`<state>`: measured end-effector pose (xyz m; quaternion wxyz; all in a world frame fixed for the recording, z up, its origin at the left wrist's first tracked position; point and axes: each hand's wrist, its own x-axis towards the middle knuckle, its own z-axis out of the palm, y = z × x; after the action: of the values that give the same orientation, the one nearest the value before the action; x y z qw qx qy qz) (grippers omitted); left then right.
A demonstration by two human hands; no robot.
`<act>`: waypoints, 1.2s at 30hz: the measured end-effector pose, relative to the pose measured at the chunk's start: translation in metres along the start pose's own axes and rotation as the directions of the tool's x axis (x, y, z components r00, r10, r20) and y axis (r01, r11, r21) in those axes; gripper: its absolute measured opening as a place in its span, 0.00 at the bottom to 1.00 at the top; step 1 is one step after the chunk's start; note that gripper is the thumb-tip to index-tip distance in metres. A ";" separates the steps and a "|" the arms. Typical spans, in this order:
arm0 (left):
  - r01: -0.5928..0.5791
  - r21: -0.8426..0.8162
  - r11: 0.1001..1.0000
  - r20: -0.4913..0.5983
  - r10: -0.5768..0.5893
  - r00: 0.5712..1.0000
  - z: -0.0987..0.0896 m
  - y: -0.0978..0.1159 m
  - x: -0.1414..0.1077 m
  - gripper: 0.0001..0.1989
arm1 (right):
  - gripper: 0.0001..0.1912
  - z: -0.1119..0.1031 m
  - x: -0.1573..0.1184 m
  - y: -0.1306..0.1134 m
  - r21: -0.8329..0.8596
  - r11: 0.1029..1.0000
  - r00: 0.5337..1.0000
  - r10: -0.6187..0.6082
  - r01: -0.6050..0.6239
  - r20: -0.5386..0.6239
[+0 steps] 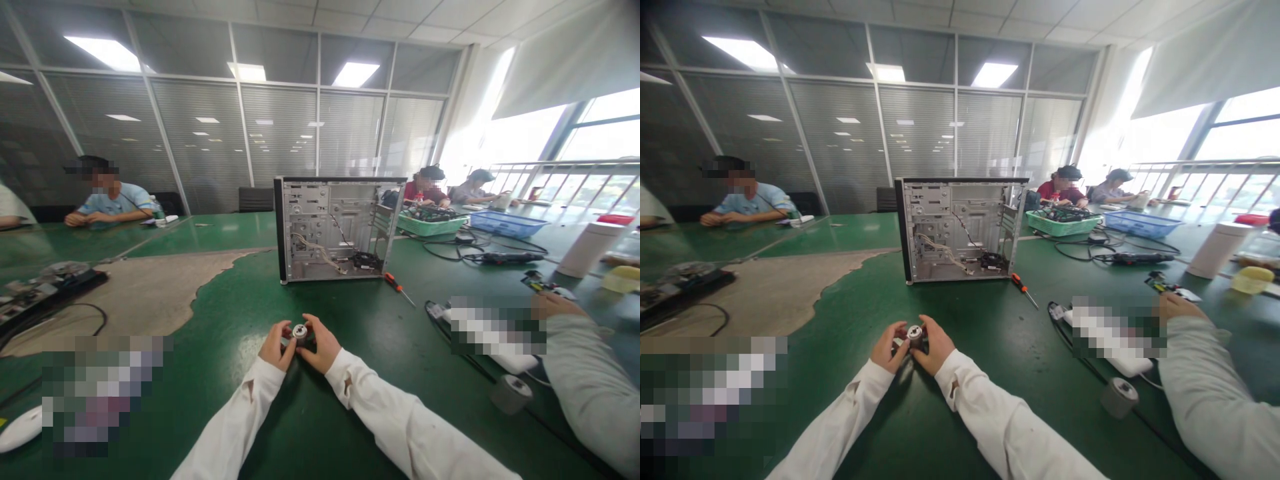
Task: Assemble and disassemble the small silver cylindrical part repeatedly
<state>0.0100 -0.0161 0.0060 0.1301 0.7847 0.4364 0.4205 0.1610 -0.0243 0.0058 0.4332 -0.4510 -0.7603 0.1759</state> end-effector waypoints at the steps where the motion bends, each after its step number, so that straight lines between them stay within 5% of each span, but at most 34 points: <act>1: -0.034 0.027 0.999 0.001 0.034 0.999 0.000 0.002 -0.001 0.18 | 0.35 -0.001 0.000 0.000 -0.009 1.000 1.000 0.017 -0.017 0.019; 13: -0.102 0.114 0.988 -0.020 0.105 0.994 0.012 0.004 -0.002 0.22 | 0.39 0.003 -0.002 -0.002 -0.076 0.988 0.987 0.142 -0.136 0.077; 16: -0.036 0.031 0.999 -0.074 0.038 0.996 0.014 0.001 -0.002 0.19 | 0.39 0.004 -0.004 -0.004 -0.033 0.995 0.993 0.101 -0.099 0.060; 19: 0.123 -0.206 0.971 -0.106 -0.148 0.983 0.011 -0.003 0.001 0.19 | 0.38 0.002 -0.001 0.000 0.176 0.979 0.994 0.095 -0.103 0.050; 23: 0.296 -0.617 0.729 -0.021 -0.392 0.920 0.004 -0.013 0.007 0.20 | 0.32 -0.003 0.008 0.021 0.527 0.826 0.964 0.264 -0.202 -0.044; 27: 0.343 -0.823 0.453 0.081 -0.505 0.859 0.001 -0.019 0.010 0.24 | 0.26 -0.009 0.016 0.045 0.661 0.712 0.917 0.389 -0.238 -0.089; 31: 0.361 -0.891 0.273 0.209 -0.459 0.864 -0.002 -0.019 0.007 0.20 | 0.23 -0.009 0.017 0.050 0.682 0.690 0.905 0.414 -0.243 -0.096; 36: 0.367 -0.914 0.176 0.291 -0.348 0.891 -0.008 -0.017 0.006 0.20 | 0.22 -0.005 0.015 0.046 0.679 0.697 0.913 0.396 -0.230 -0.098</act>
<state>-0.0044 -0.0030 0.0043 0.6706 0.4253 0.2649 0.5470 0.1866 0.0121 -0.0146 0.6137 -0.4117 -0.5041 0.4469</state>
